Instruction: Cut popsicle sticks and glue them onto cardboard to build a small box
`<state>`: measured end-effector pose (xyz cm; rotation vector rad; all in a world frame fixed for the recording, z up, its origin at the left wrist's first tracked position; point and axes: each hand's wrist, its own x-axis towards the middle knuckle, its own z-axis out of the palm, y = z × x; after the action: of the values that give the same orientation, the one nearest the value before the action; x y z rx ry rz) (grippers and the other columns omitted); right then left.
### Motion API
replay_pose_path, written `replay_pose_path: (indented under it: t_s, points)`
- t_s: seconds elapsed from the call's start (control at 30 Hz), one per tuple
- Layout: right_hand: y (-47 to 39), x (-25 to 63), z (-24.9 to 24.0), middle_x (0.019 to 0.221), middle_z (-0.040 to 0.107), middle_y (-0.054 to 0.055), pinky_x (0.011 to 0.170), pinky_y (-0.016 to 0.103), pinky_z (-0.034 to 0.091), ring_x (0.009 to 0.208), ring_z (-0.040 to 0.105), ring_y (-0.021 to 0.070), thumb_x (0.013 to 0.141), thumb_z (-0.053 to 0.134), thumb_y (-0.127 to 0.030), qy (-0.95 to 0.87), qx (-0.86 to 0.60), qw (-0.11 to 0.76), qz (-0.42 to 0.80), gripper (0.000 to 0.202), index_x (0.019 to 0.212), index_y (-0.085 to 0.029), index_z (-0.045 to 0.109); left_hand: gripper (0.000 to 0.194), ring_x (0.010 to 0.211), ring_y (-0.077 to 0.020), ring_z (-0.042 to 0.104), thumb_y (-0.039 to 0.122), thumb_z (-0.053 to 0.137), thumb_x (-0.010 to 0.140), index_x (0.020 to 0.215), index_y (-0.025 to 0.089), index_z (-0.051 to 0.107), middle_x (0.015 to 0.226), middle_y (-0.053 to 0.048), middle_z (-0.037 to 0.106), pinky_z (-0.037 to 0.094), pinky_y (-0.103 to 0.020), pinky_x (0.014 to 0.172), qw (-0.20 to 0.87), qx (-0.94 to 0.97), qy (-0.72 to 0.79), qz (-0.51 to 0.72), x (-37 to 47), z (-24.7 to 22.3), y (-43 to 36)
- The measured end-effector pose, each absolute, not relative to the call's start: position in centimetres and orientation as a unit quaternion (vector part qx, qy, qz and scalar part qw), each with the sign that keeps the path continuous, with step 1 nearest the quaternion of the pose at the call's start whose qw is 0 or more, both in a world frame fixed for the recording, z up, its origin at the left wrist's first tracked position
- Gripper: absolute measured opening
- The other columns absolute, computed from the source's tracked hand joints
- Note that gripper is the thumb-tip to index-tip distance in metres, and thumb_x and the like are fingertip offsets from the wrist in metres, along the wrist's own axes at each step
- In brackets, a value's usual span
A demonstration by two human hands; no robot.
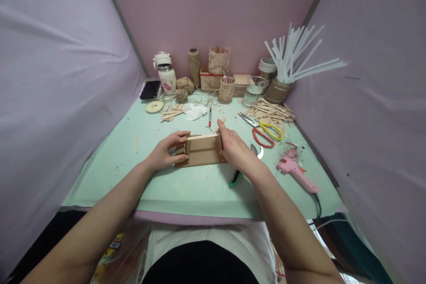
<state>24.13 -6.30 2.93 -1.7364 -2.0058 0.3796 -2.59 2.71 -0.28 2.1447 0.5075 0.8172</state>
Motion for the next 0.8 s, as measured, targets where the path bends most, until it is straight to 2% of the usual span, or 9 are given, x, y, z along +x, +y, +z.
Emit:
replay_pose_path:
  t_s: [0.3,0.47,0.8]
  points:
    - [-6.15,23.79,3.17,0.136,0.054,0.014,0.096,0.047,0.049,0.115,0.056,0.0327,0.069,0.059,-0.006,-0.728,-0.637,0.208,0.143,0.103,0.157,-0.022,0.008,0.042,0.130,-0.0292,0.051,0.024,0.076,0.076,0.114,0.020,0.058,0.139,-0.019,0.052,0.047,-0.047,0.103,0.378,0.845,0.197,0.323,-2.53,-0.07,2.75]
    - [-6.21,23.90,3.06,0.141,0.051,0.013,0.096,0.049,0.049,0.115,0.057,0.0311,0.072,0.060,-0.007,-0.737,-0.626,0.210,0.145,0.104,0.157,-0.027,0.004,0.042,0.130,-0.0300,0.052,0.023,0.076,0.075,0.112,0.019,0.058,0.138,-0.019,0.053,0.046,-0.048,0.103,0.370,0.848,0.200,0.322,-2.55,-0.04,2.78]
    - [-6.29,24.15,2.76,0.142,0.049,0.012,0.098,0.051,0.049,0.118,0.056,0.0314,0.074,0.063,-0.009,-0.730,-0.619,0.234,0.171,0.102,0.156,-0.030,0.005,0.041,0.130,-0.0303,0.052,0.023,0.075,0.075,0.112,0.019,0.058,0.138,-0.020,0.053,0.047,-0.048,0.102,0.374,0.848,0.197,0.320,-2.54,0.17,2.69]
